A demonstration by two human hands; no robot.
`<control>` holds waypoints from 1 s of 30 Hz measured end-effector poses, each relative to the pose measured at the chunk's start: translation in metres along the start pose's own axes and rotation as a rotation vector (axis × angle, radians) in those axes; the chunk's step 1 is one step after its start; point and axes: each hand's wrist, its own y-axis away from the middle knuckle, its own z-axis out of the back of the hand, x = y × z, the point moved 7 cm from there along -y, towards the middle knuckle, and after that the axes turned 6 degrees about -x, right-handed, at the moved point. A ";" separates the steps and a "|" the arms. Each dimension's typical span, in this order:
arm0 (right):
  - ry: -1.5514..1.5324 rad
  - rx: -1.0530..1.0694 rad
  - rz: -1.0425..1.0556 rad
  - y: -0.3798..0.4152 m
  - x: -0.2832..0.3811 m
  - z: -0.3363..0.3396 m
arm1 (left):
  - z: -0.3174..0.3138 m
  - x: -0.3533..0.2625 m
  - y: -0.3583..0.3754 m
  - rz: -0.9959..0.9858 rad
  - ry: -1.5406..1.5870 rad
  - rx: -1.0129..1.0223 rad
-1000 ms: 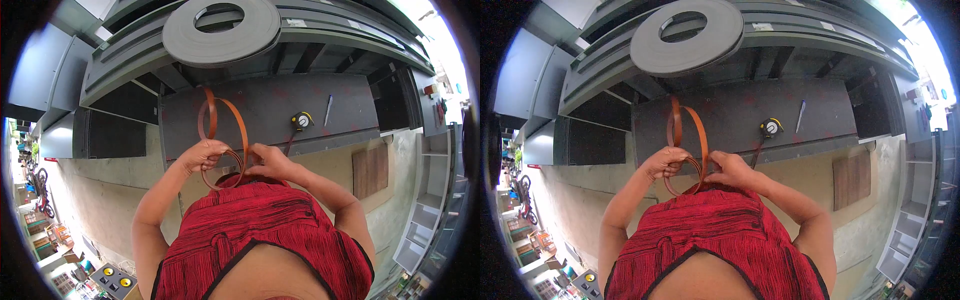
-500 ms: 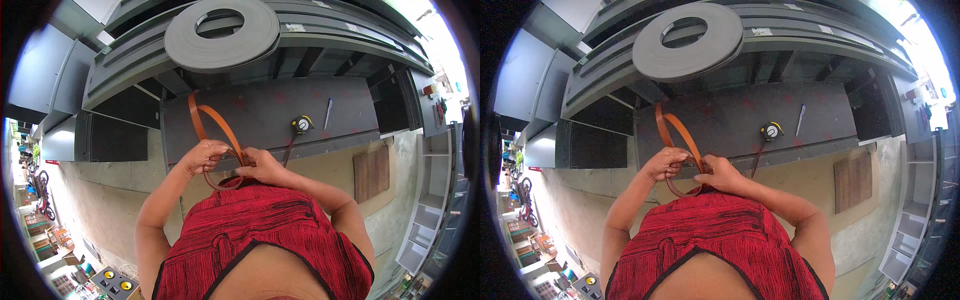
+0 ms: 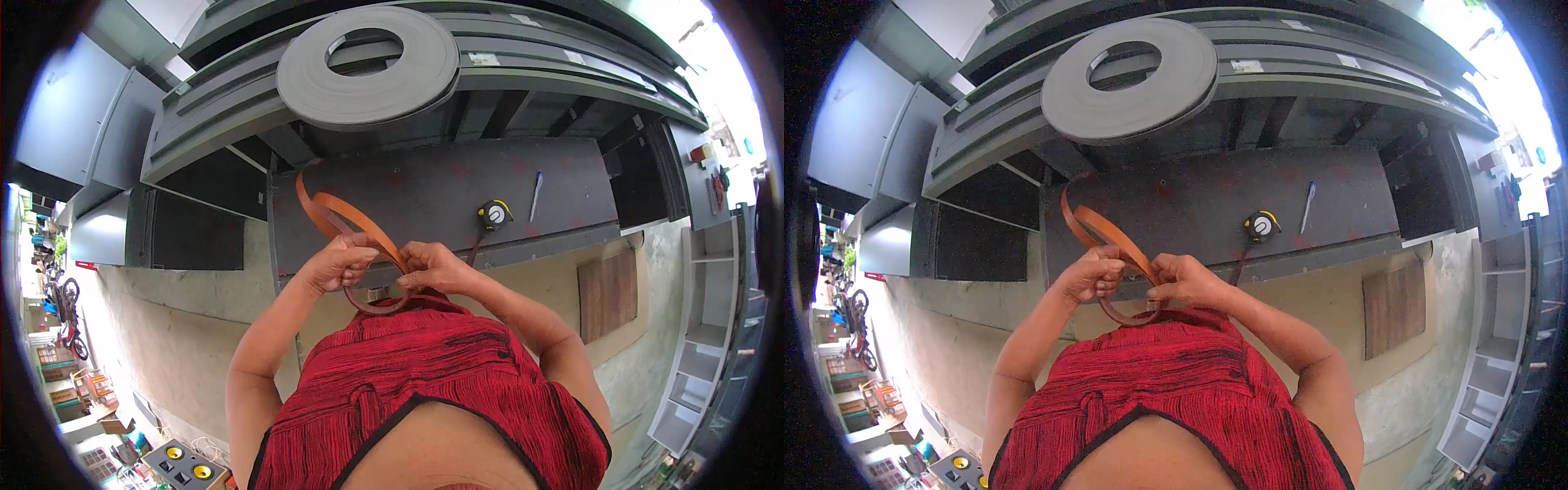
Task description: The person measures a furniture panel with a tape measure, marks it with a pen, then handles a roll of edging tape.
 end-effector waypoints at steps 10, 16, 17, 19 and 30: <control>0.008 0.074 -0.029 0.004 0.007 0.004 | 0.002 0.005 -0.013 0.098 -0.022 -0.257; 0.028 0.109 -0.019 0.001 -0.003 0.007 | 0.002 0.005 -0.014 -0.006 0.070 -0.201; 0.042 0.121 -0.029 0.001 -0.004 0.007 | 0.003 0.005 -0.014 -0.014 0.067 -0.210; 0.038 0.127 -0.023 0.000 -0.003 0.007 | 0.005 0.005 -0.014 -0.031 0.061 -0.230; 0.073 -0.133 0.006 -0.016 0.017 0.002 | 0.000 -0.005 -0.011 -0.066 -0.017 -0.272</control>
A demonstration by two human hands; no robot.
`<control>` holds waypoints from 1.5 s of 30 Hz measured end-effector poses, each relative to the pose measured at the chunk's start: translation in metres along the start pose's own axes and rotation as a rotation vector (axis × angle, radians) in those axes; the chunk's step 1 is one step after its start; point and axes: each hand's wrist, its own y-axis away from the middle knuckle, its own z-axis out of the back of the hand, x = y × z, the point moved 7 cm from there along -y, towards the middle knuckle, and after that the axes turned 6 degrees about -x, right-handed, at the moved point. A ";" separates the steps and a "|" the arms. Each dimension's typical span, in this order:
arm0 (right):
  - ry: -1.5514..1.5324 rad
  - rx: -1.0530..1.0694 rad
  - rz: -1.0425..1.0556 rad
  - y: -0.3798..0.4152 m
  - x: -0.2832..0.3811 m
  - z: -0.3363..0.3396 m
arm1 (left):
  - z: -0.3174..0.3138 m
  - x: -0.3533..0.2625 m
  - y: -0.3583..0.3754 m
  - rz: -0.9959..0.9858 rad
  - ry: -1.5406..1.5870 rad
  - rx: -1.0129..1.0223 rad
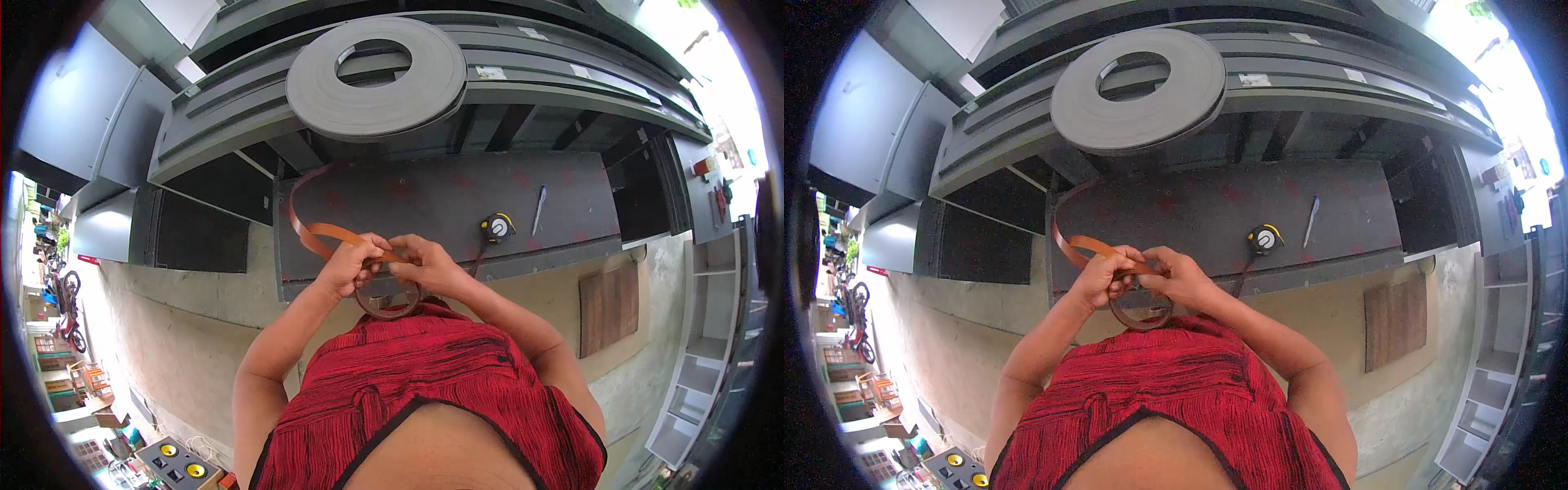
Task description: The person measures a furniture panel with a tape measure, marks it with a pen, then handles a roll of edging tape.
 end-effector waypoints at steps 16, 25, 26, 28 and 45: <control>-0.288 -0.097 0.072 -0.007 0.001 -0.011 | 0.005 0.001 -0.008 -0.183 -0.005 -0.006; -0.281 -0.207 0.022 -0.020 -0.009 0.011 | 0.054 0.001 0.024 -0.295 -0.101 -0.271; -0.283 -0.232 0.059 -0.020 -0.002 0.015 | 0.062 -0.005 0.033 -0.389 -0.369 -0.357; -0.302 -0.263 0.093 -0.023 0.006 0.023 | 0.066 -0.020 0.054 -0.566 -0.910 -0.525; -0.079 -0.143 0.269 -0.035 0.053 0.021 | 0.074 -0.073 0.078 -0.644 -0.994 -0.483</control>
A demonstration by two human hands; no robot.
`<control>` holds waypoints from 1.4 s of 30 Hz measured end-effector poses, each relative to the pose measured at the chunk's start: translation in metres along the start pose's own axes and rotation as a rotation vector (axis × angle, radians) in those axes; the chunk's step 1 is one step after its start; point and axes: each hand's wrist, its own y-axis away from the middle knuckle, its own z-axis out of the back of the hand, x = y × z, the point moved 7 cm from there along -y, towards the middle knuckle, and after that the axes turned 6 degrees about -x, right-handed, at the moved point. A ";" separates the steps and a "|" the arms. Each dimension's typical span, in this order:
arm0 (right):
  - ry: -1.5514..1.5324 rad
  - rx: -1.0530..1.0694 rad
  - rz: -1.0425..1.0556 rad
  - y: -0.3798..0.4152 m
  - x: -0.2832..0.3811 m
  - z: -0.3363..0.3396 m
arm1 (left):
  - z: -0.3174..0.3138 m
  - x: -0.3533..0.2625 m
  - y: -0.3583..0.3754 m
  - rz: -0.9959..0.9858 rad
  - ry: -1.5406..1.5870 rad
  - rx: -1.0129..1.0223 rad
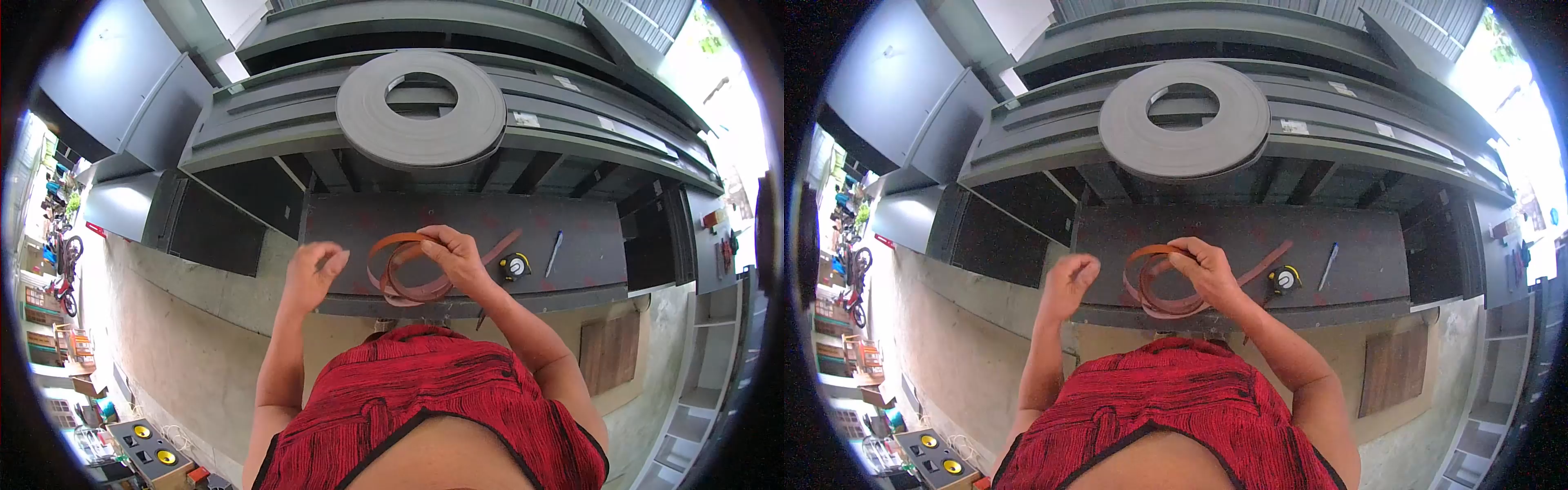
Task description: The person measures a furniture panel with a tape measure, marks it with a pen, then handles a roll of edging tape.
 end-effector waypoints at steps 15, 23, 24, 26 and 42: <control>-0.285 0.084 -0.037 -0.006 0.018 -0.026 | -0.058 -0.047 -0.019 -0.054 0.669 0.211; -0.269 0.092 -0.018 -0.029 0.017 -0.038 | -0.064 -0.024 -0.017 0.239 1.116 0.097; -0.252 0.103 0.007 -0.035 0.012 -0.041 | -0.063 -0.022 -0.016 0.267 1.131 0.042; -0.238 0.076 0.040 -0.037 0.006 -0.042 | -0.061 -0.018 -0.013 0.321 1.159 -0.065; 0.614 0.179 0.298 0.040 -0.067 -0.050 | -0.044 0.042 -0.010 0.410 1.292 -0.376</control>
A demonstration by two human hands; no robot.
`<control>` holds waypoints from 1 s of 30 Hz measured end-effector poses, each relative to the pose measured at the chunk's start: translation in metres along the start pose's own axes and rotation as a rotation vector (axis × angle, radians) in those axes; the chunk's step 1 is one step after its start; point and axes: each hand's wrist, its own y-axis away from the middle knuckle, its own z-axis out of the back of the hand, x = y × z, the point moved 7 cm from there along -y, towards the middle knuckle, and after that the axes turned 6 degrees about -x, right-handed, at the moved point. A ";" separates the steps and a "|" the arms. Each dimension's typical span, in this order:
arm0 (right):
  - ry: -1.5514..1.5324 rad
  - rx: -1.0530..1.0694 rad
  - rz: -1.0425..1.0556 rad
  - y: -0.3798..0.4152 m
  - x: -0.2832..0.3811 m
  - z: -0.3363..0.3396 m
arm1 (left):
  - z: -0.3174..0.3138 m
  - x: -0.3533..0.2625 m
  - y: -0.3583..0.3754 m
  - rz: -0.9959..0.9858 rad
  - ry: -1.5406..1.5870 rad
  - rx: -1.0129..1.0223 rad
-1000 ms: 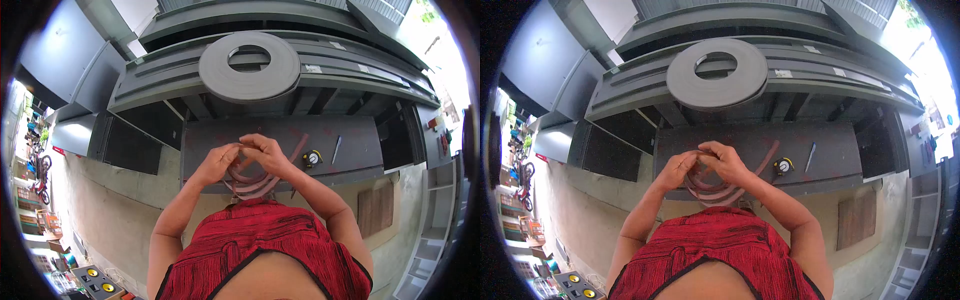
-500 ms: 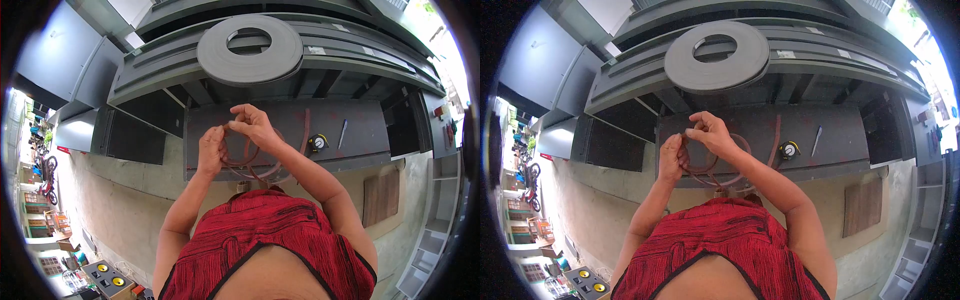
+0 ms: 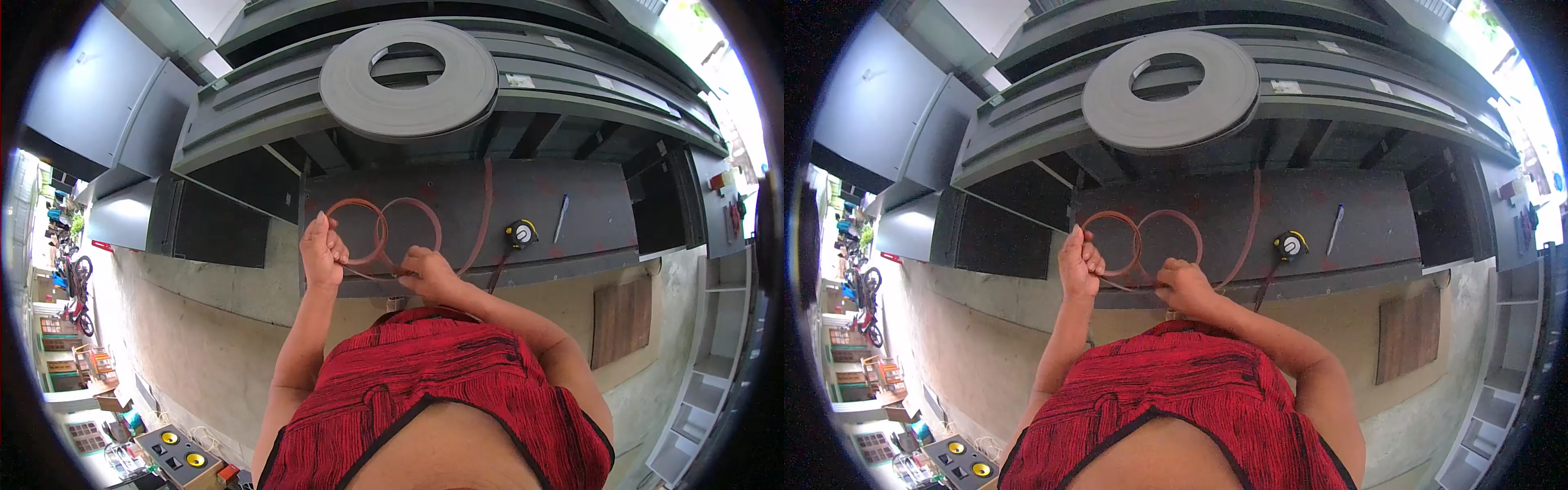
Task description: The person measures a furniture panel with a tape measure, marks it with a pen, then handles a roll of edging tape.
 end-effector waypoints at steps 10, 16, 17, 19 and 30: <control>-0.616 -0.182 -0.408 -0.050 -0.012 0.070 | 0.010 0.026 0.008 0.042 -0.192 0.047; -0.331 -0.120 -0.123 -0.104 0.023 0.055 | 0.000 0.075 0.020 0.285 -0.187 0.095; -0.296 -0.092 -0.098 -0.107 0.024 0.049 | 0.005 0.084 0.020 0.357 -0.155 0.054; -0.227 -0.032 -0.046 -0.110 0.023 0.036 | 0.016 0.100 0.021 0.479 -0.102 -0.007; -0.587 0.505 -0.636 0.030 -0.029 0.082 | 0.037 0.114 0.012 0.611 0.357 -0.126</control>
